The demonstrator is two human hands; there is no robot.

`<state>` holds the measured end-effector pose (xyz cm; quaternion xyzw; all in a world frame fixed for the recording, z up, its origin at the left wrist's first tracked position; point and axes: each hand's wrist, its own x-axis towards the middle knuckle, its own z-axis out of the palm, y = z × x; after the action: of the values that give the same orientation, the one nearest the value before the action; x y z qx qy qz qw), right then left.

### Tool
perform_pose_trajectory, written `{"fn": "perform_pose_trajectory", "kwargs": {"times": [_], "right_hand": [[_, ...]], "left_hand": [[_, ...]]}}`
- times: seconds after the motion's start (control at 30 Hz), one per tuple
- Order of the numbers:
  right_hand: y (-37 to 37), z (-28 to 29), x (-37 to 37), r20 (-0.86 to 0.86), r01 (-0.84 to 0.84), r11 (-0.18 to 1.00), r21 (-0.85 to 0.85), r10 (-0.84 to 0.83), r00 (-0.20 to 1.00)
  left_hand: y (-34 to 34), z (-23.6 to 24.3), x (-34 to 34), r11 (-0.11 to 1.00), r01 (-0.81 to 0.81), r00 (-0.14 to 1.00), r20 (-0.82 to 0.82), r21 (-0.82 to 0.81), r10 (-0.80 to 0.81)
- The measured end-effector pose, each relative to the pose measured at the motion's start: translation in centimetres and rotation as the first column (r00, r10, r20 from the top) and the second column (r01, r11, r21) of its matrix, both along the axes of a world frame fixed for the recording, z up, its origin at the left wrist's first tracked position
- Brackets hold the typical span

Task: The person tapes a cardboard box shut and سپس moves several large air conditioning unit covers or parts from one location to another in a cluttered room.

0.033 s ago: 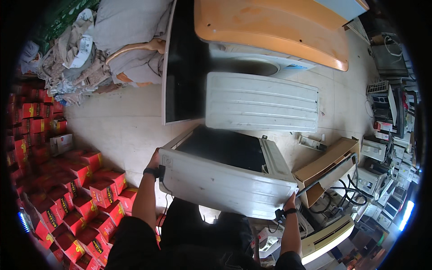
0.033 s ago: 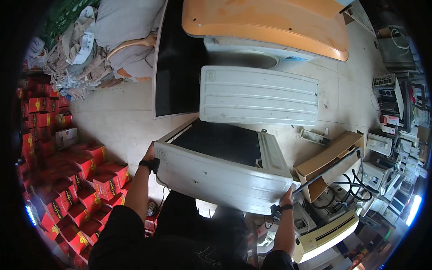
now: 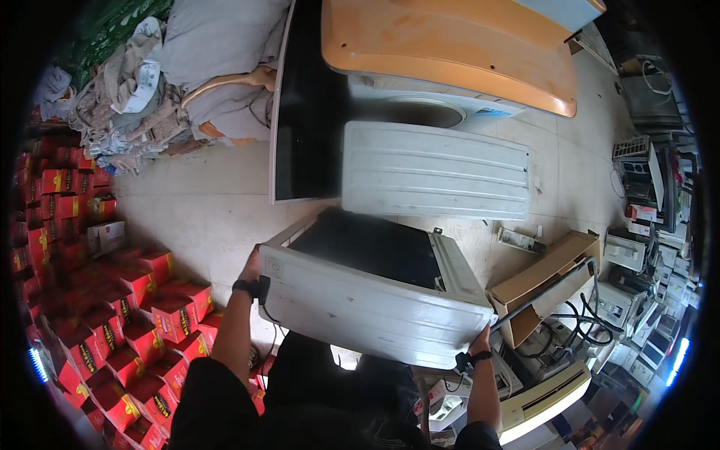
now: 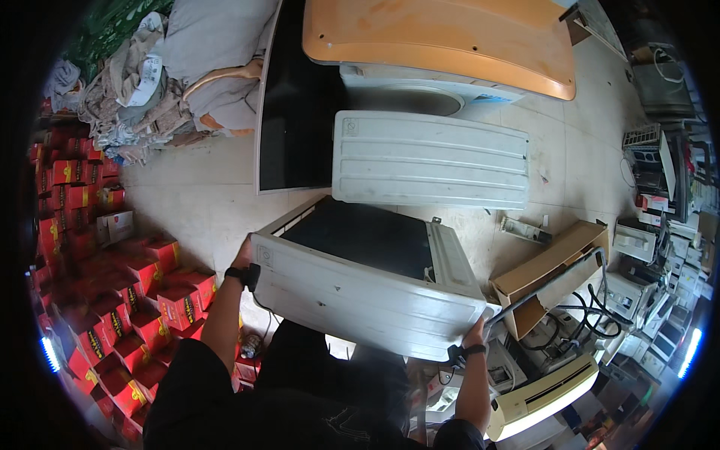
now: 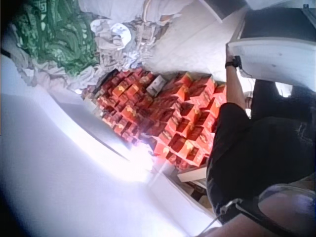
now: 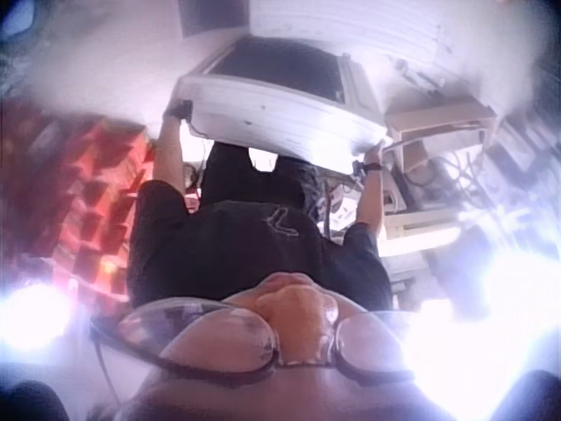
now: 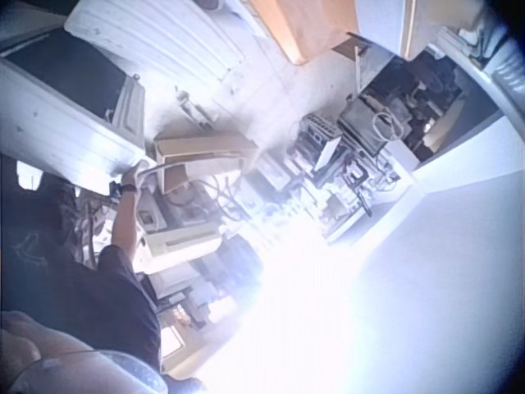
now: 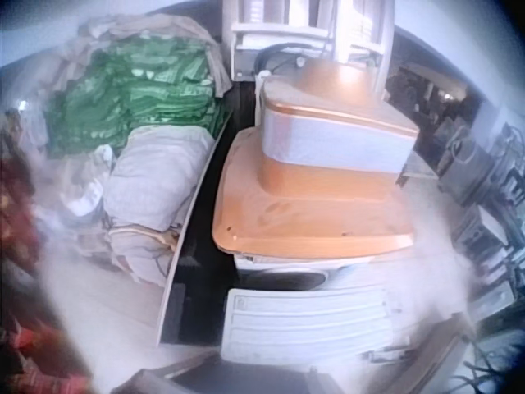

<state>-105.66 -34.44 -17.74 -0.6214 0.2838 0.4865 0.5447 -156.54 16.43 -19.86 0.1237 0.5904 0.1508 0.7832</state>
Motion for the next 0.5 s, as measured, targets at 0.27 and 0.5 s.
{"fn": "perform_pose_trajectory", "kwargs": {"times": [0.27,0.5], "right_hand": [[0.7,8.0,-3.4,-0.045,-0.103,0.993,0.051,0.106,0.993],[0.0,11.5,-1.5,-0.349,-0.042,0.989,0.143,0.09,0.933]], "left_hand": [[0.5,20.0,4.0,0.952,0.213,0.966,-0.192,0.22,-0.172],[-4.3,30.5,0.9,0.988,-0.044,0.981,-0.182,0.147,0.07]]}}
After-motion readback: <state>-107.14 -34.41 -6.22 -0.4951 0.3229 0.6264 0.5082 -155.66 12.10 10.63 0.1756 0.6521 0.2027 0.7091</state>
